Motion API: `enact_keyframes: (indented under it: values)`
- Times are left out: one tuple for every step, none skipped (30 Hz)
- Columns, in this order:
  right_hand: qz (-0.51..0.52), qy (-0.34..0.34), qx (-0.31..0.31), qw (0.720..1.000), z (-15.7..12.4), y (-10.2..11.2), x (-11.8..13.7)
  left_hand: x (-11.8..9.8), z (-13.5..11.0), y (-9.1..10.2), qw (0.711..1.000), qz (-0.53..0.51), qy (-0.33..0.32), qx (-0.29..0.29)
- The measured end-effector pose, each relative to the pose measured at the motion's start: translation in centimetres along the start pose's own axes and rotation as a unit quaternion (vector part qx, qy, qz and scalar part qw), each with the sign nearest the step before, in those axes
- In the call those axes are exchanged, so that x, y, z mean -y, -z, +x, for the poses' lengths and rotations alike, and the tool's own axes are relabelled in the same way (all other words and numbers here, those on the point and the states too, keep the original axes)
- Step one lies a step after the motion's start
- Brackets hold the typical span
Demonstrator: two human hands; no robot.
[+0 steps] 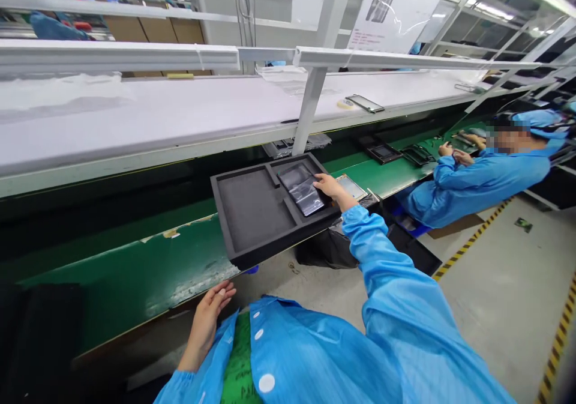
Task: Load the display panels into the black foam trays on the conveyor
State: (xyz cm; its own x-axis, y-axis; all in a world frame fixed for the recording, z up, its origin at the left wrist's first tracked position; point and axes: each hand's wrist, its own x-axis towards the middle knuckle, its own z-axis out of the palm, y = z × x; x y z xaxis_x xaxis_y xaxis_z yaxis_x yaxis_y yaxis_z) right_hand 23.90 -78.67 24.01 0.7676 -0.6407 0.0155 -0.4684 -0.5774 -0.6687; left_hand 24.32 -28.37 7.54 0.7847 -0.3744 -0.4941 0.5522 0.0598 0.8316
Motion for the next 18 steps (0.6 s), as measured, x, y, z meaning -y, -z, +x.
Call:
enact_keyframes:
  values:
    - [-0.055, -0.002, 0.000, 0.998, -0.3, -0.4, 0.0, 0.5, 0.0, 0.2, 1.000, -0.003, 0.003, -0.002]
    - [-0.110, 0.005, -0.006, 0.994, -0.8, -0.8, 0.1, 0.9, 0.1, 0.5, 1.000, -0.005, 0.007, -0.003]
    - [-0.158, 0.022, -0.014, 0.987, -1.5, -1.1, 0.1, 1.2, 0.1, 0.6, 1.000, -0.006, 0.012, -0.004]
    - [-0.194, 0.046, -0.016, 0.980, -2.2, -1.5, 0.3, 1.3, 0.2, 0.7, 1.000, -0.007, 0.017, -0.004]
    - [-0.219, 0.066, -0.005, 0.973, -2.9, -2.0, 0.5, 1.4, 0.3, 0.8, 1.000, -0.006, 0.022, -0.004]
    - [-0.236, 0.077, 0.016, 0.969, -3.5, -2.5, 0.7, 1.3, 0.4, 0.8, 1.000, -0.003, 0.024, -0.002]
    - [-0.247, 0.077, 0.043, 0.965, -4.1, -3.0, 1.0, 1.0, 0.5, 0.8, 1.000, 0.002, 0.025, 0.002]
    - [-0.256, 0.070, 0.069, 0.962, -4.6, -3.4, 1.3, 0.6, 0.7, 0.7, 1.000, 0.008, 0.026, 0.007]
    - [-0.262, 0.061, 0.086, 0.959, -4.9, -3.8, 1.7, 0.2, 0.9, 0.7, 0.999, 0.015, 0.027, 0.013]
    - [-0.268, 0.053, 0.092, 0.957, -5.1, -4.1, 2.1, -0.3, 1.2, 0.6, 0.999, 0.022, 0.028, 0.021]
    - [-0.274, 0.046, 0.091, 0.957, -5.3, -4.3, 2.4, -0.8, 1.5, 0.6, 0.999, 0.029, 0.029, 0.029]
    - [-0.277, 0.041, 0.084, 0.956, -5.4, -4.4, 2.8, -1.2, 1.8, 0.5, 0.998, 0.036, 0.030, 0.038]
    - [-0.280, 0.037, 0.076, 0.956, -5.5, -4.4, 3.2, -1.6, 2.2, 0.5, 0.998, 0.041, 0.032, 0.047]
    - [-0.283, 0.035, 0.066, 0.956, -5.5, -4.4, 3.5, -1.9, 2.5, 0.5, 0.997, 0.046, 0.033, 0.056]
    - [-0.286, 0.032, 0.055, 0.956, -5.6, -4.4, 3.9, -2.0, 2.7, 0.5, 0.996, 0.050, 0.033, 0.064]
    - [-0.289, 0.026, 0.043, 0.956, -5.6, -4.3, 4.2, -2.1, 3.0, 0.5, 0.996, 0.054, 0.033, 0.071]
    - [-0.292, 0.020, 0.034, 0.956, -5.6, -4.3, 4.5, -2.0, 3.1, 0.6, 0.995, 0.056, 0.032, 0.077]
    - [-0.294, 0.013, 0.029, 0.955, -5.7, -4.2, 4.8, -1.8, 3.3, 0.7, 0.994, 0.056, 0.030, 0.084]
